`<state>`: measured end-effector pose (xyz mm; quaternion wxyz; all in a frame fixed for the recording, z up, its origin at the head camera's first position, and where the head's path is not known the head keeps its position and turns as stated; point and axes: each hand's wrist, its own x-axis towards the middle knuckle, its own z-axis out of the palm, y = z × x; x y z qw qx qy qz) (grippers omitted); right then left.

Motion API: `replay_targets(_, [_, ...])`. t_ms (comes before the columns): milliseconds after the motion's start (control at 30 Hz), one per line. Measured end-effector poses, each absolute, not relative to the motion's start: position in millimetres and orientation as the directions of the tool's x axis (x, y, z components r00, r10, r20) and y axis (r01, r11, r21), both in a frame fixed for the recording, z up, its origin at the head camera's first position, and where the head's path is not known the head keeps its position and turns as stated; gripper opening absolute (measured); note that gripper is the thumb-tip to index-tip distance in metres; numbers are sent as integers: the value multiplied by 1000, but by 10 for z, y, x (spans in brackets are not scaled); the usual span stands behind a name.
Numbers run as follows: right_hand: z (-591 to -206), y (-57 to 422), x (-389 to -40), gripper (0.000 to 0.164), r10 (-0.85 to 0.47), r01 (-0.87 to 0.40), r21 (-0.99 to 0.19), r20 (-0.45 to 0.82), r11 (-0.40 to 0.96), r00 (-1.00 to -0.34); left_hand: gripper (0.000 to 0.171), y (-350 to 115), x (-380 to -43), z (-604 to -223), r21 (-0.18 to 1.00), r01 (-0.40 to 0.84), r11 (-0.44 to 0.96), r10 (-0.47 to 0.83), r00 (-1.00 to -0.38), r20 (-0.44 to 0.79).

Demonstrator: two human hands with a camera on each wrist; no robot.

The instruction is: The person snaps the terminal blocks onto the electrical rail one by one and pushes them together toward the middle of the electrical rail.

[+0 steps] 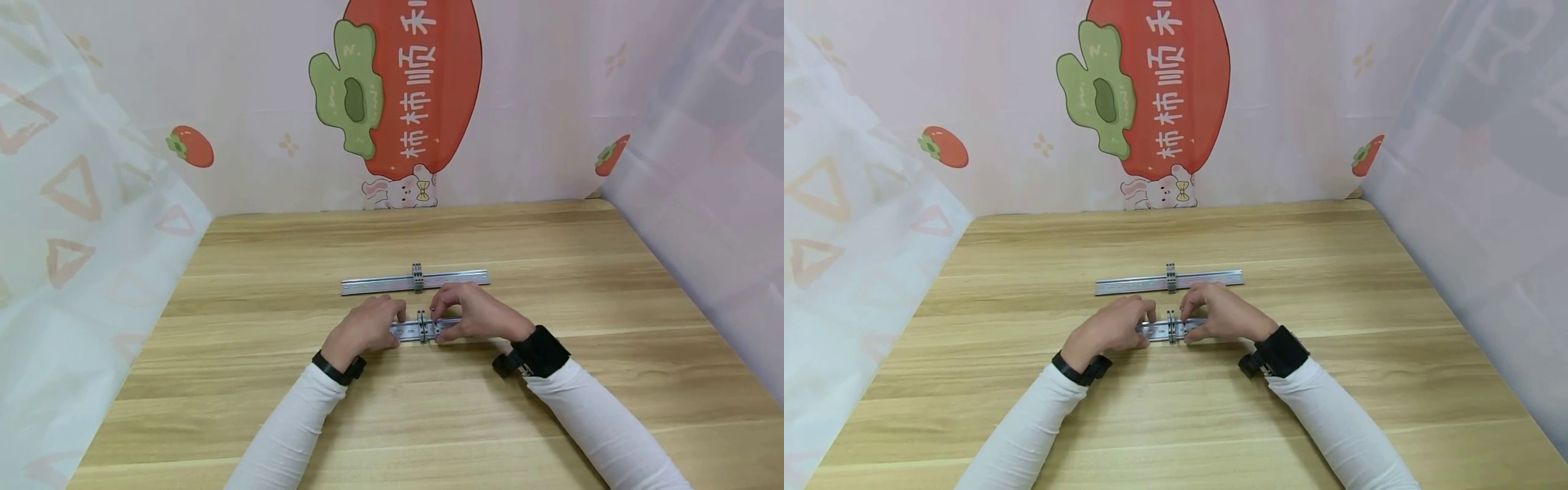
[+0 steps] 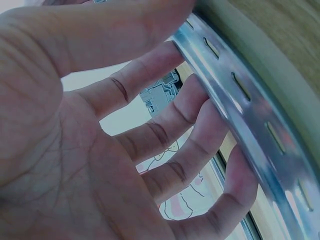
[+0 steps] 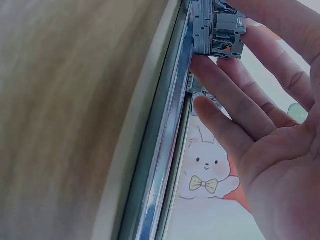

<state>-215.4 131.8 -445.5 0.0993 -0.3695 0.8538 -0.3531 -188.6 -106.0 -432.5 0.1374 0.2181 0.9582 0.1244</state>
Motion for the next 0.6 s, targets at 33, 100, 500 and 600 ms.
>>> replay_targets(33, [-4463, 1315, -2157, 25, -702, -564, -675, 96, 475, -706, 35, -1060, -1886, -4325, 298, 386, 873, 453, -867, -207])
replay_targets(100, [-4477, 1305, -2161, 25, -703, -569, -673, 103, 472, -704, 35, -1061, -1887, -4327, 296, 387, 873, 454, -867, -206])
replay_targets(500, [-4502, 1239, -2129, 24, -691, -578, -673, 136, 461, -710, 34, -1057, -1883, -4316, 301, 378, 876, 447, -869, -210])
replay_targets(600, [-4501, 1228, -2119, 24, -691, -582, -671, 141, 460, -709, 33, -1054, -1884, -4315, 301, 378, 876, 448, -868, -213])
